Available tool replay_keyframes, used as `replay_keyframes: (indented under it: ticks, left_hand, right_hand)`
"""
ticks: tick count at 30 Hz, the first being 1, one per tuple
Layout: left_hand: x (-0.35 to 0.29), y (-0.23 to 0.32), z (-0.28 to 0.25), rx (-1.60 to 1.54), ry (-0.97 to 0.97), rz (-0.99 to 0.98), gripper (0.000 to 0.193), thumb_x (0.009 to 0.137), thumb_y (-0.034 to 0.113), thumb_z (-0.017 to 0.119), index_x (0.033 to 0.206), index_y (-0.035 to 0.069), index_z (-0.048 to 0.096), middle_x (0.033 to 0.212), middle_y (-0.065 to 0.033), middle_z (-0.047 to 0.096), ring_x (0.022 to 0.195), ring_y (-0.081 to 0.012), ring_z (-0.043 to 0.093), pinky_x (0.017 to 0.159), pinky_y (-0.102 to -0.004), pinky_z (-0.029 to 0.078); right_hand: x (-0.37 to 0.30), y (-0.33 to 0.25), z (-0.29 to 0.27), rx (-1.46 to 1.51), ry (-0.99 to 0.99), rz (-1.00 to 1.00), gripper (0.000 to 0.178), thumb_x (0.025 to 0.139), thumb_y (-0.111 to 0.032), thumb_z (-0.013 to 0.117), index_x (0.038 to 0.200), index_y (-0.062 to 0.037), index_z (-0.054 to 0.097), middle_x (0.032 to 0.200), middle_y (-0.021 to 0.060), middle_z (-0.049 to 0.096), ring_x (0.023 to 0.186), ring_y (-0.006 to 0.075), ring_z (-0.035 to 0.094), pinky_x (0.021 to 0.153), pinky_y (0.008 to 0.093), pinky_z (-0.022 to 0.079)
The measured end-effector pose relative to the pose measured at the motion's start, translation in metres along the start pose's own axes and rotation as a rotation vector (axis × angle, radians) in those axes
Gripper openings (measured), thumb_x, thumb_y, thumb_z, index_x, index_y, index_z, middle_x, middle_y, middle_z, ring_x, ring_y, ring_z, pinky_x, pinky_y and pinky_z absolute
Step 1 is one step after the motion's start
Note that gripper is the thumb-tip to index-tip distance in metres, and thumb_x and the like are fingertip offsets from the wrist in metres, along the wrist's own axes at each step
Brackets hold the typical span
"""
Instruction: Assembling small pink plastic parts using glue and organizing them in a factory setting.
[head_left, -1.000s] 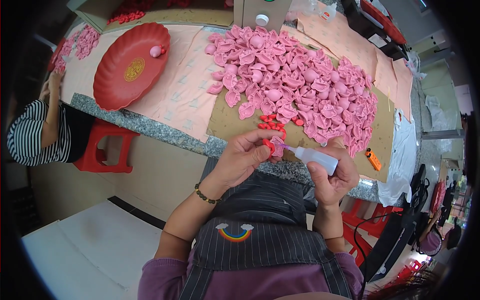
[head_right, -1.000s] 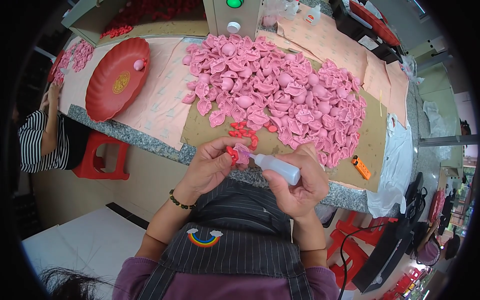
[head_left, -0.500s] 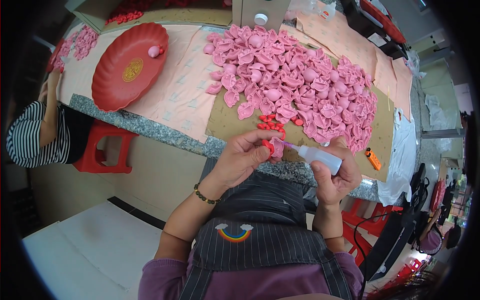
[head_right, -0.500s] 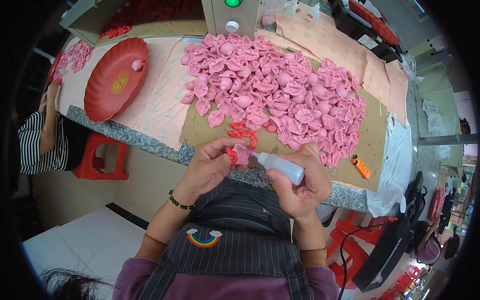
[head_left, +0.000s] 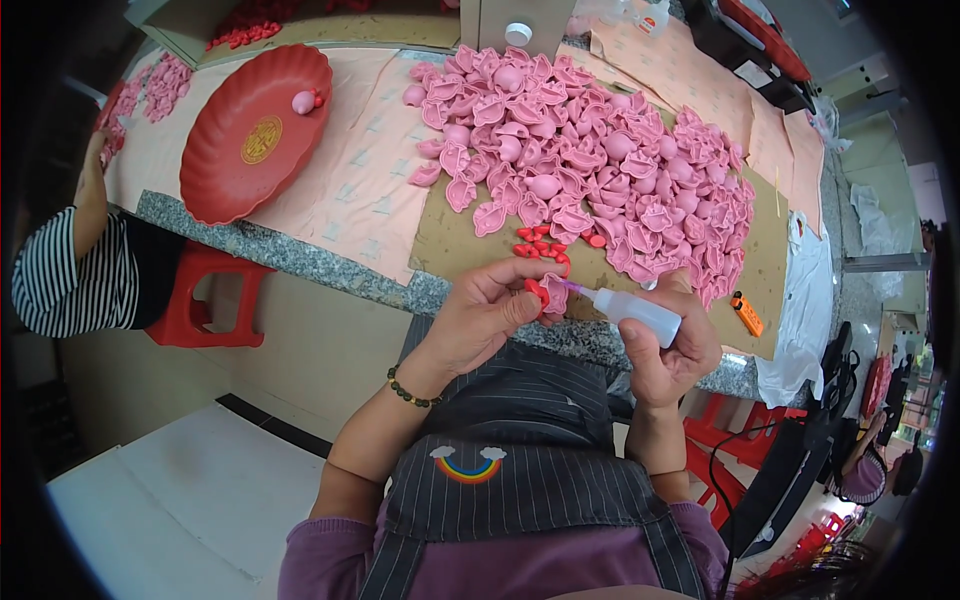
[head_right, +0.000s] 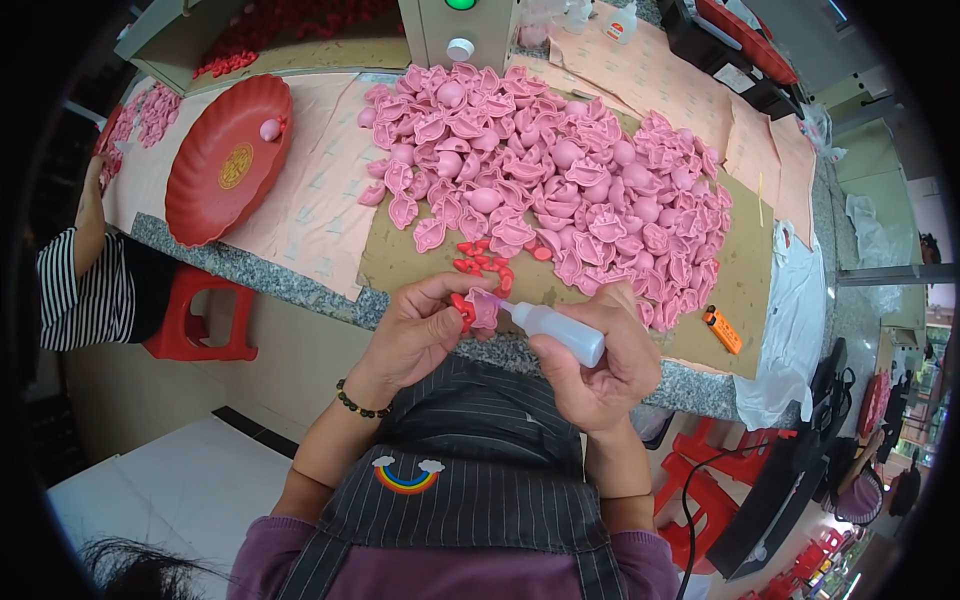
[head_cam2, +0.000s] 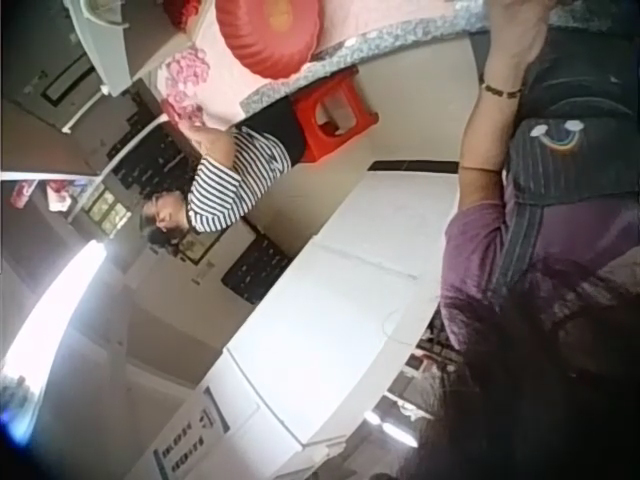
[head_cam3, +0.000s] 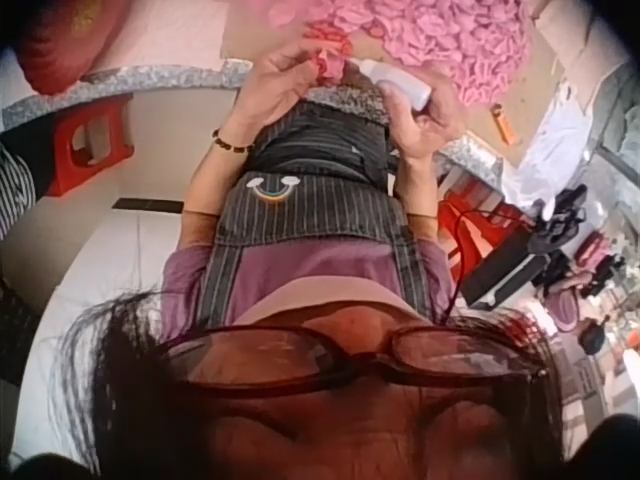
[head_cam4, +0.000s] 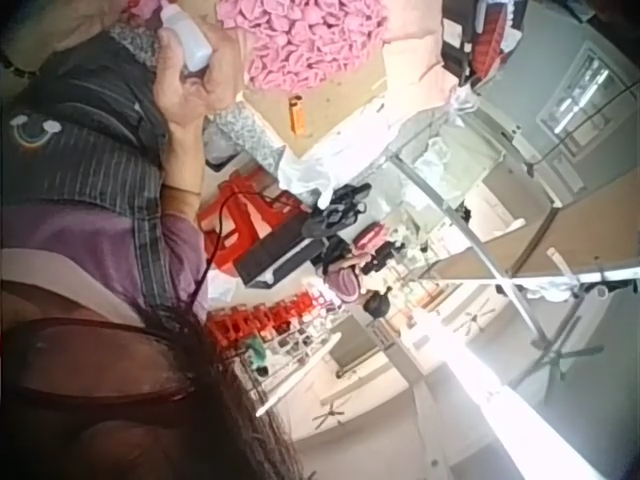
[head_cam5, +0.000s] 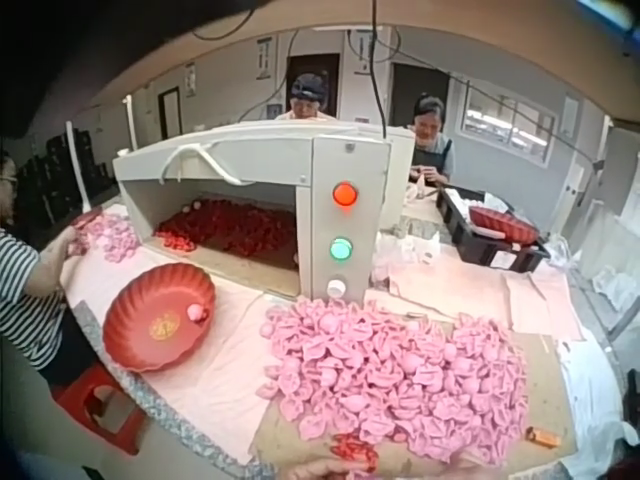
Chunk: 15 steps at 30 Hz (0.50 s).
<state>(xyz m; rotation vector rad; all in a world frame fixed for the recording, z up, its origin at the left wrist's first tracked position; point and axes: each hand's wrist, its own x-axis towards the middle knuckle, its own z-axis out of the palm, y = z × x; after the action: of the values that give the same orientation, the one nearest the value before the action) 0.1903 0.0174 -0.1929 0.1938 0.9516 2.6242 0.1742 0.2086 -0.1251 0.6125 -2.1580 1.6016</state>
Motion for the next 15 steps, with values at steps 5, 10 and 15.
replay_keyframes:
  ticks: [5, 10, 15]
  left_hand:
    - [-0.0009, 0.0011, -0.0023, -0.005, -0.015, -0.021, 0.042, 0.089, 0.016, 0.059, 0.125, -0.002, 0.048, 0.124, -0.0132, 0.054, 0.098, -0.0167, 0.058, 0.083, -0.0319, 0.048]
    - [-0.001, 0.0019, -0.0003, -0.013, 0.011, -0.028, 0.043, 0.089, 0.016, 0.059, 0.125, -0.003, 0.048, 0.126, -0.0132, 0.053, 0.099, -0.0163, 0.057, 0.084, -0.0321, 0.048]
    - [-0.0008, 0.0014, -0.0006, -0.003, 0.013, -0.03, 0.043, 0.089, 0.017, 0.06, 0.125, -0.003, 0.048, 0.125, -0.0129, 0.053, 0.098, -0.0161, 0.057, 0.084, -0.0319, 0.048]
  right_hand:
    - [-0.0024, 0.003, -0.0022, -0.008, -0.019, -0.024, 0.024, 0.073, -0.015, 0.07, 0.083, 0.0045, 0.059, 0.066, 0.005, 0.051, 0.064, 0.0128, 0.038, 0.059, 0.0263, 0.028]
    - [-0.0007, 0.0015, -0.0015, -0.009, -0.012, -0.019, 0.02, 0.069, -0.01, 0.071, 0.08, 0.0029, 0.059, 0.065, 0.0056, 0.052, 0.061, 0.0141, 0.04, 0.059, 0.0273, 0.03]
    - [-0.002, 0.0016, -0.0011, -0.001, 0.01, -0.001, 0.019, 0.065, -0.005, 0.071, 0.078, 0.0014, 0.06, 0.063, 0.0056, 0.052, 0.058, 0.0154, 0.041, 0.059, 0.0282, 0.032]
